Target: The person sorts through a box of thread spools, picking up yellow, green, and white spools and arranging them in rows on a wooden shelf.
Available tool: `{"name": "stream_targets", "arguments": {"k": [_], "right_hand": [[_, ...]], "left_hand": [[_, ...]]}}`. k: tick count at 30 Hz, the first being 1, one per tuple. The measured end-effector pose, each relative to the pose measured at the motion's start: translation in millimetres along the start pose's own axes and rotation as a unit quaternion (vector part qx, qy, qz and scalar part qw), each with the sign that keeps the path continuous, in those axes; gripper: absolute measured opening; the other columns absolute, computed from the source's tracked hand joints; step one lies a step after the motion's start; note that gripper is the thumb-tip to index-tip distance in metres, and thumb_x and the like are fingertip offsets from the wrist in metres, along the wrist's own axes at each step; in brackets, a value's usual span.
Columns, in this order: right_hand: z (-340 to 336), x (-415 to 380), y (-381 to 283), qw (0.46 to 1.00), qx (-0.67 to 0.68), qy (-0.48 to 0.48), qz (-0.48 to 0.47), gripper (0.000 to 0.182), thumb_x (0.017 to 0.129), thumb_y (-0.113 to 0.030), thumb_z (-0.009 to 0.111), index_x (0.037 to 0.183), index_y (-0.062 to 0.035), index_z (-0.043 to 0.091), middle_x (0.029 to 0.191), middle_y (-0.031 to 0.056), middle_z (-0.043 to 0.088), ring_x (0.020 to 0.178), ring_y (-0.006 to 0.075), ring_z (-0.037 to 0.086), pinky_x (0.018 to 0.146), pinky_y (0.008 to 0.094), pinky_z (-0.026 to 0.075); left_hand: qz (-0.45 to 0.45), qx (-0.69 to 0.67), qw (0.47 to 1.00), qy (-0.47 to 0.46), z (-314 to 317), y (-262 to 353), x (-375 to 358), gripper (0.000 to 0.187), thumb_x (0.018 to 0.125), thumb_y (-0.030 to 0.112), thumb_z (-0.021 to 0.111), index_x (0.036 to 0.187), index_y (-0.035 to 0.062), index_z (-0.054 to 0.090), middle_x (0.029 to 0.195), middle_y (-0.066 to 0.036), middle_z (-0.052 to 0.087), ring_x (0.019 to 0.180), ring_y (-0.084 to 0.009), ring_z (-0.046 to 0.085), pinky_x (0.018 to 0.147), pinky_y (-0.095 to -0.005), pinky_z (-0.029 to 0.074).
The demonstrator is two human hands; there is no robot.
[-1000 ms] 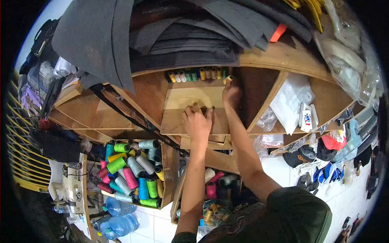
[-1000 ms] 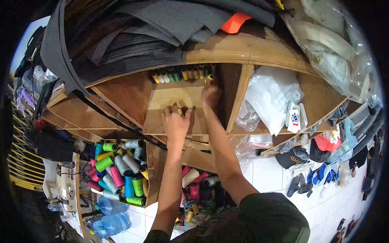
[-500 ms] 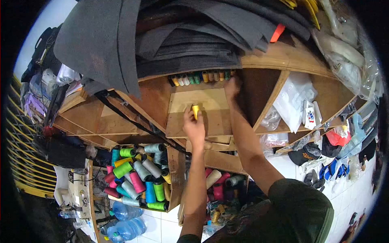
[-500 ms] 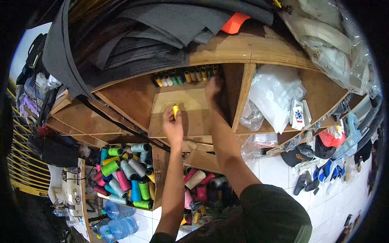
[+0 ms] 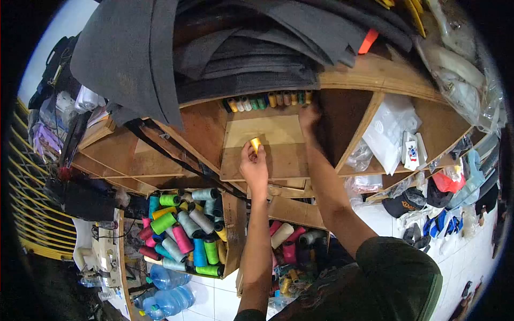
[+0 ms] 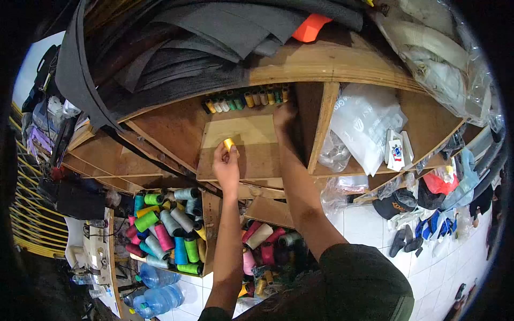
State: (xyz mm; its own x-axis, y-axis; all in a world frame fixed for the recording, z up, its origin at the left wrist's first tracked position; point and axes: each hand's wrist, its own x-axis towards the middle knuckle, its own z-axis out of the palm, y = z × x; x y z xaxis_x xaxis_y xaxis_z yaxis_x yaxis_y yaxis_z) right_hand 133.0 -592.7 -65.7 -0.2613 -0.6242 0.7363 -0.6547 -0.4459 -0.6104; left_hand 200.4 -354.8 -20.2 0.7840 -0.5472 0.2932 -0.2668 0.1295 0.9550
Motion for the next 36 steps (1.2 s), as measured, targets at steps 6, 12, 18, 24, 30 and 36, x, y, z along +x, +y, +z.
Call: {"name": "stream_targets", "arguments": {"k": [6, 12, 18, 24, 30, 36], "right_hand": [[-20.9, 5.3, -18.0, 0.965, -0.061, -0.216, 0.135, 0.036, 0.074, -0.015, 0.070, 0.107, -0.0020, 0.059, 0.090, 0.0161, 0.065, 0.067, 0.0312, 0.063, 0.062, 0.0340, 0.050], [-140.7, -27.7, -87.3, 0.807, 0.377, -0.397, 0.221, 0.034, 0.083, -0.017, 0.068, 0.107, 0.0043, 0.060, 0.099, 0.0122, 0.066, 0.092, 0.0189, 0.063, 0.085, 0.0297, 0.047], [-162.9, -45.2, -107.3, 0.824, 0.315, -0.446, 0.153, 0.038, 0.083, -0.016, 0.069, 0.112, 0.0050, 0.058, 0.098, 0.0125, 0.066, 0.093, 0.0183, 0.063, 0.084, 0.0310, 0.048], [-163.2, -45.0, -92.5, 0.873, 0.264, -0.383, 0.148, 0.031, 0.084, -0.015, 0.065, 0.108, 0.0031, 0.060, 0.099, 0.0184, 0.066, 0.089, 0.0248, 0.066, 0.081, 0.0320, 0.049], [-176.0, -50.7, -70.4, 0.909, 0.190, -0.365, 0.059, 0.033, 0.087, -0.017, 0.054, 0.111, 0.0056, 0.054, 0.102, 0.0285, 0.060, 0.096, 0.0427, 0.059, 0.081, 0.0427, 0.048], [-172.1, -35.7, -66.4, 0.849, 0.163, -0.451, 0.222, 0.048, 0.087, -0.030, 0.058, 0.120, 0.0030, 0.049, 0.111, 0.0285, 0.058, 0.109, 0.0425, 0.054, 0.088, 0.0412, 0.044]], "left_hand": [[-0.010, -0.054, 0.999, 0.003, -1.0, -0.6, 4.3, 0.033, 0.088, 0.009, 0.064, 0.116, -0.0073, 0.056, 0.097, -0.010, 0.065, 0.084, -0.0141, 0.061, 0.078, -0.0278, 0.049], [0.020, -0.049, 0.997, -0.049, 1.6, 18.7, 8.8, 0.034, 0.085, 0.004, 0.066, 0.117, -0.0028, 0.058, 0.105, -0.012, 0.065, 0.096, -0.0169, 0.061, 0.085, -0.0291, 0.047], [0.033, -0.021, 0.996, -0.084, 7.9, 7.9, 6.3, 0.032, 0.081, -0.002, 0.066, 0.113, -0.0007, 0.062, 0.107, -0.011, 0.064, 0.099, -0.0180, 0.060, 0.084, -0.0294, 0.047], [0.020, 0.057, 0.994, -0.090, 23.5, 20.8, 21.9, 0.031, 0.081, 0.003, 0.068, 0.111, -0.0023, 0.063, 0.097, -0.017, 0.068, 0.088, -0.0206, 0.065, 0.078, -0.0321, 0.050], [0.156, 0.033, 0.976, -0.150, 119.1, 43.0, 47.9, 0.021, 0.082, 0.004, 0.063, 0.101, -0.0041, 0.064, 0.088, -0.022, 0.066, 0.084, -0.0306, 0.066, 0.070, -0.0346, 0.049], [0.114, 0.120, 0.969, -0.183, 167.9, 13.3, 68.7, 0.019, 0.080, 0.016, 0.063, 0.089, -0.0005, 0.068, 0.079, -0.021, 0.066, 0.076, -0.0346, 0.064, 0.068, -0.0385, 0.049]]}}
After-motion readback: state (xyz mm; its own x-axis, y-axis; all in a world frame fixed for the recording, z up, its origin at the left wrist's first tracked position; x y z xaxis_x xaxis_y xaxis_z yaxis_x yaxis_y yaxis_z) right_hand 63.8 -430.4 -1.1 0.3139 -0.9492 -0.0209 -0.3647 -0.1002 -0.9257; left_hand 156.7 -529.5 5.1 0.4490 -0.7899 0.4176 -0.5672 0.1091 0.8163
